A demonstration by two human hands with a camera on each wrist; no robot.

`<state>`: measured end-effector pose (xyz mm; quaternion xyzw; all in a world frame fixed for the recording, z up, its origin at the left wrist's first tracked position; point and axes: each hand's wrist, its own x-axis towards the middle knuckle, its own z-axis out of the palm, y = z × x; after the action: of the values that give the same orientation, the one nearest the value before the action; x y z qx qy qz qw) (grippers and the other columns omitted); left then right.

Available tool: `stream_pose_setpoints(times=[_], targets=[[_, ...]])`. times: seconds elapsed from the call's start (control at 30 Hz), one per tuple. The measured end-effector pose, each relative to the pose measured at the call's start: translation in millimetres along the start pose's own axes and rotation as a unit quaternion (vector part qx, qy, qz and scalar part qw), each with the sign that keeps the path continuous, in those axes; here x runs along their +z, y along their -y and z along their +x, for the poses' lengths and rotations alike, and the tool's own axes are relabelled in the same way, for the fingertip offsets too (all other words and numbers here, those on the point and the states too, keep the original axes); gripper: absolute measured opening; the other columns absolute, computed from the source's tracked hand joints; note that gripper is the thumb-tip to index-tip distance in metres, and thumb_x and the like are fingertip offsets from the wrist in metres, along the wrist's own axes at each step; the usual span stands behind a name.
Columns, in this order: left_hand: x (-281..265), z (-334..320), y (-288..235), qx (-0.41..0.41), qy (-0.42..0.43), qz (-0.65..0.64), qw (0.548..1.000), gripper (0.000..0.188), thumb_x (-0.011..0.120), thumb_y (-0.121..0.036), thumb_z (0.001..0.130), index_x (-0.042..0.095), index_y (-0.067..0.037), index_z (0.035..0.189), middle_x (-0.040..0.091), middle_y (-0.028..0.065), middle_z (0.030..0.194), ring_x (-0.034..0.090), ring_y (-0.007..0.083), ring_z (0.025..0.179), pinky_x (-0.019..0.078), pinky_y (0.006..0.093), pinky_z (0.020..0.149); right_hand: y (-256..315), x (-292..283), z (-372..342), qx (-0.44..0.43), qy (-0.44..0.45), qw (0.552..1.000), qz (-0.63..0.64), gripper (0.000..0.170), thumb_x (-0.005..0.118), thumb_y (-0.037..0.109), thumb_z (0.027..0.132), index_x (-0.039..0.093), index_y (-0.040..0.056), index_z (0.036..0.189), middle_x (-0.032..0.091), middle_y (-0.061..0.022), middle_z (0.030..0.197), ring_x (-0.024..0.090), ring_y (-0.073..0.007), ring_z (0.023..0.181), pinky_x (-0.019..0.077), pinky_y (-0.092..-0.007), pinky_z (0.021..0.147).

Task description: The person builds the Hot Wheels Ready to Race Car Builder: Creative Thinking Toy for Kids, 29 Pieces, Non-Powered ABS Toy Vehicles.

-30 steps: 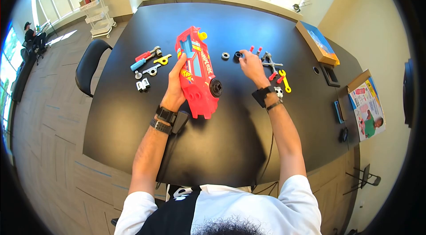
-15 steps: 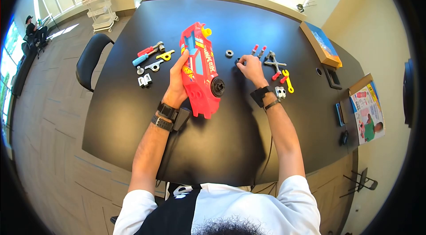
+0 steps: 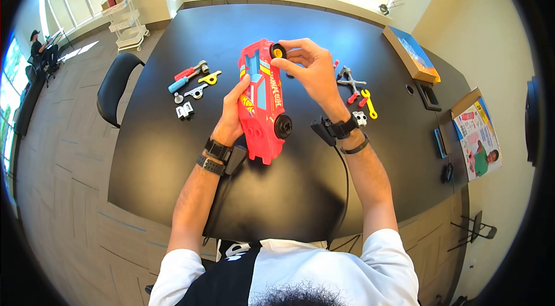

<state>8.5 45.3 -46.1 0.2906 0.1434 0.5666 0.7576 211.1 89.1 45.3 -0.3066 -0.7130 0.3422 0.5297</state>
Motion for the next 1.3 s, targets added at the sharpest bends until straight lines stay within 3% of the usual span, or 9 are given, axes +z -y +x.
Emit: stream_pose_setpoints(times=[0.13,0.23,0.37,0.47,0.57,0.8,0.97,1.07,1.3], targets=[[1,-1,-1,0.005,-0.013,0.000,1.000,0.057,0.055,-0.047,0.113,0.057,-0.001,0.146,0.075,0.0150,0.128,0.077,0.0235,0.108,0.0654,0.0414,0.094,-23,-13,3,-0.052,-0.019,0.998,-0.017,0.026,0.082,0.022,0.101,0.082,-0.0042,0.106,0.080,-0.0108,0.100,0.078,-0.0163,0.089,0.0622,-0.0276,0.081],[-3,0,-2,0.015,-0.021,-0.006,1.000,0.057,0.056,-0.048,0.113,0.058,-0.001,0.145,0.075,0.0147,0.126,0.077,0.0232,0.106,0.0659,0.0412,0.093,-46,-33,16,0.066,-0.059,0.996,-0.028,0.050,0.068,0.041,0.111,0.081,-0.0017,0.088,0.071,-0.0080,0.066,0.071,-0.0142,0.072,0.0556,-0.0292,0.070],[-8,3,-2,0.019,-0.011,-0.021,1.000,0.056,0.058,-0.048,0.112,0.059,-0.002,0.144,0.075,0.0144,0.126,0.078,0.0231,0.106,0.0660,0.0417,0.093,-121,-39,26,0.095,-0.057,0.980,-0.166,0.040,0.073,0.034,0.106,0.081,-0.0015,0.090,0.076,-0.0121,0.074,0.075,-0.0223,0.073,0.0587,-0.0372,0.072],[-10,3,-4,0.018,-0.015,-0.032,0.999,0.056,0.058,-0.048,0.112,0.059,-0.002,0.144,0.075,0.0144,0.126,0.078,0.0236,0.107,0.0659,0.0420,0.093,-195,-41,24,0.030,0.012,0.940,-0.339,0.032,0.074,0.029,0.103,0.082,-0.0019,0.103,0.079,-0.0189,0.092,0.077,-0.0307,0.087,0.0617,-0.0420,0.085],[-13,2,-4,0.021,-0.024,-0.026,0.999,0.056,0.059,-0.047,0.112,0.059,-0.002,0.144,0.075,0.0142,0.126,0.078,0.0240,0.107,0.0658,0.0422,0.094,-224,-27,17,0.058,0.046,0.886,-0.457,0.028,0.072,0.021,0.102,0.078,0.0033,0.123,0.070,-0.0227,0.133,0.068,-0.0401,0.122,0.0543,-0.0523,0.107],[-19,5,-4,0.010,-0.005,-0.038,0.999,0.056,0.060,-0.048,0.111,0.061,-0.003,0.143,0.076,0.0135,0.125,0.078,0.0233,0.107,0.0659,0.0417,0.093,-232,-25,22,0.076,0.112,0.856,-0.499,0.028,0.074,0.017,0.099,0.079,0.0059,0.124,0.079,-0.0191,0.112,0.073,-0.0430,0.110,0.0585,-0.0511,0.101],[-10,2,-6,0.023,-0.008,-0.035,0.999,0.056,0.059,-0.048,0.111,0.061,-0.003,0.143,0.076,0.0134,0.125,0.078,0.0235,0.107,0.0657,0.0417,0.094,-164,-22,27,0.122,-0.036,0.982,-0.139,0.038,0.077,0.006,0.093,0.076,0.0013,0.131,0.083,-0.0121,0.116,0.077,-0.0236,0.115,0.0608,-0.0379,0.104],[-6,0,-7,0.020,0.004,-0.036,0.999,0.055,0.058,-0.047,0.112,0.060,-0.003,0.144,0.076,0.0134,0.125,0.077,0.0239,0.107,0.0655,0.0421,0.094,-100,-26,25,0.061,-0.020,0.997,0.043,0.042,0.078,0.001,0.092,0.075,-0.0006,0.134,0.078,-0.0068,0.120,0.073,-0.0181,0.120,0.0604,-0.0362,0.106],[-5,1,-4,0.013,0.023,-0.049,0.998,0.057,0.058,-0.046,0.112,0.058,0.001,0.145,0.075,0.0169,0.126,0.077,0.0256,0.108,0.0655,0.0433,0.095,-6,-19,21,-0.068,0.063,0.992,0.082,0.043,0.078,-0.003,0.093,0.075,0.0017,0.135,0.065,-0.0045,0.121,0.068,-0.0162,0.120,0.0591,-0.0355,0.106]])
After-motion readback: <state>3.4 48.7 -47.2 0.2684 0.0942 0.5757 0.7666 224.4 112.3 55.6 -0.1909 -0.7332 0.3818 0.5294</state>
